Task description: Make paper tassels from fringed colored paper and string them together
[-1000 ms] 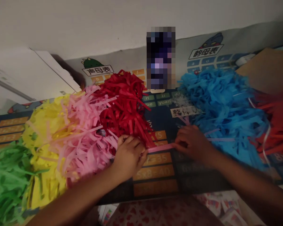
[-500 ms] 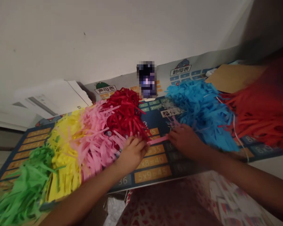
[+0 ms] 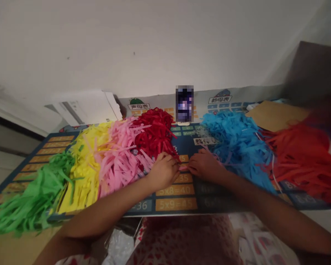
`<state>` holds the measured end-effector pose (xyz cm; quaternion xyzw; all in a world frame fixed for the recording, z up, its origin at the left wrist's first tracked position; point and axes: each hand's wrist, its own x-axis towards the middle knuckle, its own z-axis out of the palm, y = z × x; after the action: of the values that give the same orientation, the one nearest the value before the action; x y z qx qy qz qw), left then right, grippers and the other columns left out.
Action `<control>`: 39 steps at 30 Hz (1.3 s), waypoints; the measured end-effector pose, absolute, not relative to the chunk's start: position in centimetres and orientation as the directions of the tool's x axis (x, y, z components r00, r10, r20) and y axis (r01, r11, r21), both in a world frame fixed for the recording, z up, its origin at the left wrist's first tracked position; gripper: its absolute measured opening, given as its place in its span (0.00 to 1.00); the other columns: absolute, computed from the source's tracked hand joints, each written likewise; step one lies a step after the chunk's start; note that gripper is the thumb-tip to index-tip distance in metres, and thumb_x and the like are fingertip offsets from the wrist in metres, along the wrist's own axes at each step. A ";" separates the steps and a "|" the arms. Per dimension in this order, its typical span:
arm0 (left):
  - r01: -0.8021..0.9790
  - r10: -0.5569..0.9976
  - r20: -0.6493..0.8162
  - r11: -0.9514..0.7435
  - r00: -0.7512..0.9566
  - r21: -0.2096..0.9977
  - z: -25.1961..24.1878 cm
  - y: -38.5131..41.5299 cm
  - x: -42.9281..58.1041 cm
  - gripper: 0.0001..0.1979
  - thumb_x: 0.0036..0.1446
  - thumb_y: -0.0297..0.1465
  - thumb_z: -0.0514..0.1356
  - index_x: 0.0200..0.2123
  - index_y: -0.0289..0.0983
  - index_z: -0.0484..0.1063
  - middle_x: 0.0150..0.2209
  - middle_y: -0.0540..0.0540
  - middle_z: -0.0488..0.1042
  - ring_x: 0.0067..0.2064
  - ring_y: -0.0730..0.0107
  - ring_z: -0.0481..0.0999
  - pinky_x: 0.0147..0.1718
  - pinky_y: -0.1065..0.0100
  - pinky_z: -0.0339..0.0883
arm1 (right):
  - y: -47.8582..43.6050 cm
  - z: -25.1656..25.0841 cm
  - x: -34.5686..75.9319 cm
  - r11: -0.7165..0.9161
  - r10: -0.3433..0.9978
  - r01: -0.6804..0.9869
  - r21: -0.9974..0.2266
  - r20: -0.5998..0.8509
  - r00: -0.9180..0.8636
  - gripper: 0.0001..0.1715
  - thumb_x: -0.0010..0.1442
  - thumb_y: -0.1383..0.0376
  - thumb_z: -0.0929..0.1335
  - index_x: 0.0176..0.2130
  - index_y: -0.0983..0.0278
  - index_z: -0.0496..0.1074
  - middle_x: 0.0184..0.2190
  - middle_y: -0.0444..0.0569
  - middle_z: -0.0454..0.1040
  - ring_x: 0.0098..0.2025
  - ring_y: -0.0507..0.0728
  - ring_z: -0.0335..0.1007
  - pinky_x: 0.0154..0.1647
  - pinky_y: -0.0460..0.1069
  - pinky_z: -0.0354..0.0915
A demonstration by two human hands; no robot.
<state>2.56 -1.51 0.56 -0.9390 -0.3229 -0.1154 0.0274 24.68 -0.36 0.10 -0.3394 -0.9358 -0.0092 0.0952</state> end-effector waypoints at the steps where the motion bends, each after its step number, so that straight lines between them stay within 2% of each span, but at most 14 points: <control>1: 0.620 0.606 0.256 -0.784 0.753 0.033 0.3 -1.5 2.5 0.11 0.63 0.32 0.54 0.33 0.35 0.74 0.32 0.45 0.75 0.40 0.62 0.68 0.45 0.56 0.55 | -0.3 0.0 24.6 0.756 0.650 0.650 -0.072 0.192 -0.735 0.12 0.64 0.64 0.67 0.30 0.64 0.75 0.29 0.47 0.75 0.34 0.54 0.65 0.39 0.53 0.49; 4: 0.634 0.613 0.302 -0.773 0.730 0.038 -0.3 -1.5 2.3 0.13 0.65 0.31 0.53 0.31 0.36 0.73 0.30 0.46 0.74 0.39 0.64 0.67 0.44 0.57 0.54 | -0.8 -0.6 24.0 0.744 0.653 0.665 -0.056 0.267 -0.708 0.09 0.64 0.63 0.68 0.33 0.63 0.75 0.32 0.47 0.75 0.37 0.55 0.65 0.40 0.53 0.49; 7: 0.633 0.608 0.315 -0.773 0.729 0.028 -0.8 -1.6 2.0 0.12 0.65 0.31 0.53 0.29 0.36 0.71 0.30 0.47 0.73 0.38 0.64 0.66 0.44 0.57 0.52 | -1.4 -1.6 23.9 0.763 0.607 0.647 0.009 0.337 -0.720 0.09 0.65 0.67 0.66 0.32 0.63 0.74 0.30 0.48 0.74 0.36 0.56 0.63 0.37 0.52 0.50; 9: 0.636 0.615 0.315 -0.771 0.723 0.044 -0.8 -1.6 1.6 0.13 0.65 0.30 0.53 0.28 0.36 0.70 0.29 0.48 0.72 0.38 0.65 0.65 0.44 0.58 0.52 | -1.6 -2.2 24.5 0.777 0.593 0.630 0.004 0.333 -0.733 0.10 0.66 0.69 0.65 0.34 0.63 0.74 0.30 0.47 0.74 0.36 0.55 0.63 0.38 0.52 0.51; 11: 0.645 0.636 0.309 -0.760 0.707 0.088 -0.8 -1.7 1.3 0.13 0.66 0.30 0.53 0.28 0.37 0.71 0.29 0.48 0.72 0.38 0.65 0.65 0.44 0.59 0.52 | -1.6 -2.3 25.5 0.775 0.607 0.630 -0.054 0.339 -0.718 0.10 0.67 0.68 0.65 0.35 0.62 0.75 0.31 0.46 0.75 0.37 0.55 0.64 0.41 0.53 0.52; 14: 0.659 0.679 0.285 -0.731 0.676 0.178 -0.7 -1.6 0.8 0.13 0.66 0.32 0.53 0.30 0.38 0.73 0.30 0.47 0.72 0.38 0.64 0.64 0.42 0.59 0.52 | -1.0 -2.0 26.8 0.741 0.666 0.644 -0.191 0.331 -0.668 0.13 0.67 0.63 0.66 0.31 0.61 0.75 0.31 0.44 0.75 0.37 0.55 0.66 0.42 0.54 0.52; 18: 0.685 0.766 0.203 -0.638 0.610 0.351 -0.6 -1.3 0.5 0.13 0.64 0.35 0.56 0.30 0.37 0.75 0.31 0.46 0.73 0.38 0.63 0.65 0.38 0.61 0.53 | -0.1 -1.6 27.6 0.671 0.738 0.657 -0.343 0.227 -0.635 0.15 0.65 0.56 0.67 0.30 0.60 0.76 0.30 0.45 0.74 0.37 0.57 0.66 0.39 0.53 0.52; 21: 0.686 0.802 0.130 -0.572 0.584 0.449 -0.4 -0.9 0.4 0.13 0.64 0.35 0.56 0.30 0.37 0.75 0.32 0.46 0.72 0.38 0.63 0.66 0.37 0.61 0.53 | 0.2 -1.7 27.8 0.615 0.773 0.670 -0.416 0.151 -0.616 0.15 0.66 0.56 0.67 0.31 0.60 0.76 0.31 0.46 0.73 0.37 0.56 0.67 0.39 0.52 0.52; 25: 0.712 0.807 0.098 -0.565 0.583 0.416 -0.6 -0.8 0.7 0.12 0.64 0.32 0.54 0.30 0.36 0.73 0.32 0.45 0.71 0.38 0.62 0.65 0.38 0.59 0.53 | 0.1 -1.7 27.6 0.556 0.804 0.699 -0.449 0.079 -0.589 0.13 0.66 0.60 0.65 0.32 0.62 0.74 0.33 0.47 0.72 0.38 0.57 0.66 0.41 0.53 0.52; 33: 0.785 0.841 0.025 -0.514 0.540 0.344 -0.6 -0.4 1.7 0.08 0.59 0.33 0.57 0.28 0.38 0.71 0.31 0.46 0.71 0.39 0.59 0.65 0.39 0.56 0.51 | 0.2 -1.5 27.1 0.510 0.829 0.717 -0.474 0.048 -0.558 0.12 0.63 0.62 0.67 0.28 0.62 0.71 0.31 0.46 0.70 0.36 0.57 0.64 0.41 0.53 0.51; 36: 0.769 0.827 0.100 -0.554 0.554 0.318 -0.5 -0.6 1.8 0.02 0.58 0.31 0.60 0.34 0.40 0.73 0.35 0.48 0.72 0.41 0.60 0.65 0.40 0.56 0.51 | 0.1 -1.3 26.8 0.510 0.835 0.731 -0.452 0.057 -0.547 0.12 0.64 0.61 0.66 0.29 0.62 0.71 0.32 0.47 0.71 0.37 0.58 0.64 0.40 0.53 0.51; 39: 0.682 0.728 0.233 -0.685 0.645 0.257 -1.1 -1.1 2.2 0.03 0.60 0.29 0.60 0.37 0.43 0.74 0.35 0.52 0.73 0.43 0.62 0.65 0.45 0.56 0.51 | -0.5 -1.0 26.2 0.572 0.812 0.738 -0.359 0.119 -0.571 0.10 0.65 0.64 0.64 0.32 0.61 0.72 0.33 0.46 0.74 0.38 0.57 0.66 0.42 0.54 0.50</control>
<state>2.20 -1.14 -1.08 -0.9039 -0.3899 -0.1603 -0.0728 26.23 -0.51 -1.00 -0.4424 -0.8759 0.1358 0.1367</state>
